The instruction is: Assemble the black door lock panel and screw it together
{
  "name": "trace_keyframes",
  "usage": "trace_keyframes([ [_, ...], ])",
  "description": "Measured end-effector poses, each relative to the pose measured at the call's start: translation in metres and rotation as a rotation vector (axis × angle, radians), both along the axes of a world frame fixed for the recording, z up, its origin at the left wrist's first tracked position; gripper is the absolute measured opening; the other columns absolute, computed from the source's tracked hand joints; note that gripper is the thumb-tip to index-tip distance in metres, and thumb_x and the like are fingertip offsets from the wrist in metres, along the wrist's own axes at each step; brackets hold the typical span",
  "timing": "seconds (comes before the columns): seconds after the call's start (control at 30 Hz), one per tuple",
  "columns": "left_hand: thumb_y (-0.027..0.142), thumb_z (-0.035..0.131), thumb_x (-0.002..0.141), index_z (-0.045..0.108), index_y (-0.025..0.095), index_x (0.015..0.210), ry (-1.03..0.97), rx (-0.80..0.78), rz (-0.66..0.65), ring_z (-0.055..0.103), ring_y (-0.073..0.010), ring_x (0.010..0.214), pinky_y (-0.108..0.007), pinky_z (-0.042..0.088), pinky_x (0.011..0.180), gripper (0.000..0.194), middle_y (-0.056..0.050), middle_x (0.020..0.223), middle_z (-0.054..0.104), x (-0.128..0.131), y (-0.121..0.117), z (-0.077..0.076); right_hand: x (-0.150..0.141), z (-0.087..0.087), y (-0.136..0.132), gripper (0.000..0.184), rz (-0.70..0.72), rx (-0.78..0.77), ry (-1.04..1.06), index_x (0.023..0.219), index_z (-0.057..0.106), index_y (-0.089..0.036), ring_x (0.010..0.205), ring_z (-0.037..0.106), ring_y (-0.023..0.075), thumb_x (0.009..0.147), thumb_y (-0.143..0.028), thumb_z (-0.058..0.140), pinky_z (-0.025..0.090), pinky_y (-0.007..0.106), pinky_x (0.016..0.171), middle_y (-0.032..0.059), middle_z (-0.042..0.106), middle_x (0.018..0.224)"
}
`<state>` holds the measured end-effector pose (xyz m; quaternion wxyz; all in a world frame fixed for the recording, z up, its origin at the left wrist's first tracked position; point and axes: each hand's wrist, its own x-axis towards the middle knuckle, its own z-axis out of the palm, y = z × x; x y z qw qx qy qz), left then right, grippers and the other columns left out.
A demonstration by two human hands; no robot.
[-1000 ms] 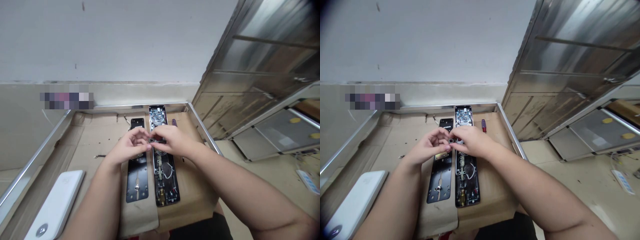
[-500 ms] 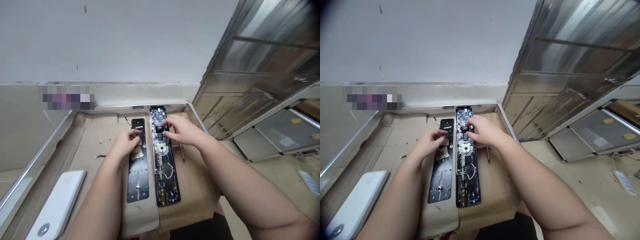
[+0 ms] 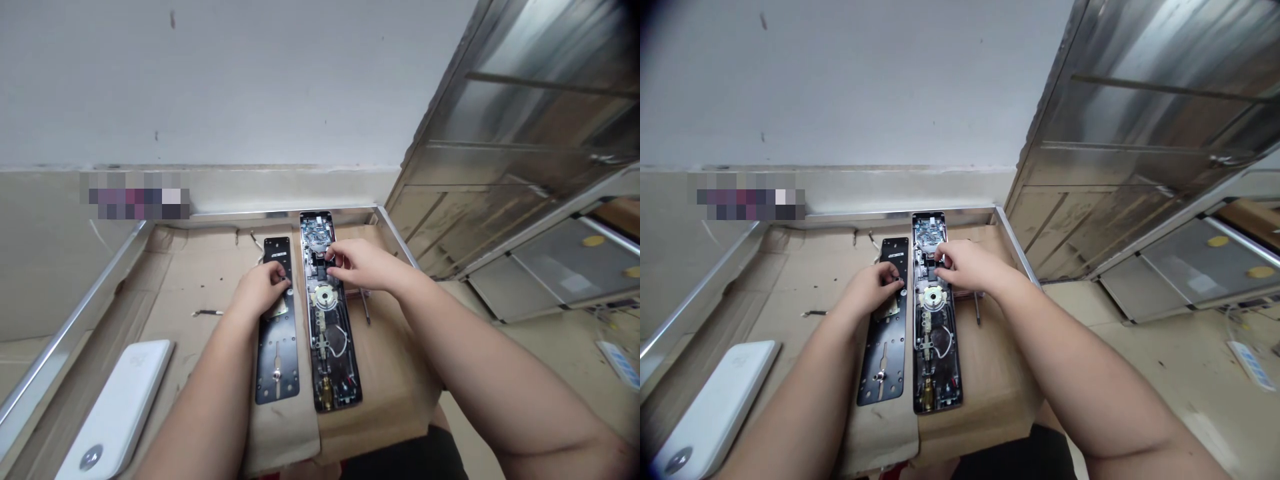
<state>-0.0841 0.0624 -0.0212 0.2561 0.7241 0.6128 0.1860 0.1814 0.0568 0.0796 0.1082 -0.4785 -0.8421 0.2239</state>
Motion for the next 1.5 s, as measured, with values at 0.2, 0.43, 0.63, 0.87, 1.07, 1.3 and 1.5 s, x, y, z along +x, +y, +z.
trace_keyframes([
  [0.2, 0.043, 0.066, 0.078, 0.065, 0.024, 0.091, -0.089, -0.002, 0.086, 0.06, -0.0196, 0.069, -0.031, 0.038, 0.061, 0.023, -0.003, 0.085, 0.07, -0.011, -0.001, 0.006, 0.005, 0.001, 0.004, 0.018, -0.012, 0.006, 0.04, 0.102, 0.067, -0.018, 0.071, 0.057, 0.0149, 0.087, -0.026, 0.066, 0.039, 0.028, 0.065, 0.0024, 0.067, 0.082],
  [0.43, 0.042, 0.059, 0.082, 0.065, 0.024, 0.093, -0.048, 0.001, 0.372, 0.059, -0.0195, 0.062, -0.03, 0.035, 0.058, 0.023, -0.003, 0.077, 0.07, -0.04, 0.005, 0.009, 0.013, -0.003, 0.01, 0.015, -0.064, -0.022, 0.08, 0.099, 0.066, -0.017, 0.071, 0.057, 0.0144, 0.086, -0.025, 0.066, 0.04, 0.028, 0.065, 0.0025, 0.068, 0.081],
  [0.63, 0.038, 0.065, 0.076, 0.066, 0.023, 0.093, -0.06, -0.031, 0.348, 0.06, -0.0196, 0.065, -0.029, 0.036, 0.059, 0.022, -0.004, 0.08, 0.071, -0.047, 0.007, 0.002, 0.017, -0.009, 0.013, 0.018, -0.111, -0.007, 0.115, 0.099, 0.058, -0.019, 0.07, 0.058, 0.0147, 0.084, -0.026, 0.065, 0.04, 0.028, 0.064, 0.0005, 0.066, 0.08],
  [0.87, 0.054, 0.063, 0.084, 0.065, 0.02, 0.084, -0.263, -0.125, -0.065, 0.056, -0.0161, 0.058, -0.028, 0.039, 0.057, 0.034, -0.001, 0.066, 0.064, -0.02, -0.005, 0.021, 0.016, -0.013, 0.016, 0.013, -0.098, -0.008, 0.099, 0.087, 0.055, -0.02, 0.072, 0.057, 0.0151, 0.083, -0.027, 0.065, 0.04, 0.028, 0.065, 0.0017, 0.065, 0.081],
  [1.07, 0.04, 0.065, 0.081, 0.067, 0.024, 0.098, -0.042, -0.076, -0.082, 0.06, -0.0201, 0.061, -0.032, 0.038, 0.059, 0.024, -0.001, 0.071, 0.068, 0.0, -0.005, 0.008, 0.015, -0.012, 0.015, 0.012, -0.067, -0.034, 0.122, 0.088, 0.056, -0.019, 0.072, 0.058, 0.0149, 0.084, -0.026, 0.065, 0.042, 0.028, 0.066, 0.0019, 0.066, 0.081],
  [1.3, 0.033, 0.068, 0.077, 0.07, 0.024, 0.088, 0.097, 0.016, -0.041, 0.064, -0.0266, 0.082, -0.036, 0.042, 0.071, 0.015, -0.009, 0.093, 0.072, -0.001, -0.002, 0.003, 0.014, -0.009, 0.011, 0.011, -0.019, -0.048, 0.119, 0.091, 0.058, -0.019, 0.073, 0.058, 0.0146, 0.085, -0.025, 0.065, 0.042, 0.028, 0.066, 0.0025, 0.066, 0.083],
  [1.5, 0.037, 0.073, 0.078, 0.071, 0.022, 0.093, -0.186, -0.083, -0.023, 0.066, -0.0225, 0.076, -0.035, 0.049, 0.069, 0.021, -0.006, 0.086, 0.072, -0.005, -0.009, 0.02, 0.01, -0.005, 0.01, 0.007, -0.029, 0.041, 0.173, 0.089, 0.059, -0.018, 0.07, 0.056, 0.0142, 0.087, -0.023, 0.063, 0.042, 0.028, 0.066, 0.0016, 0.064, 0.078],
])
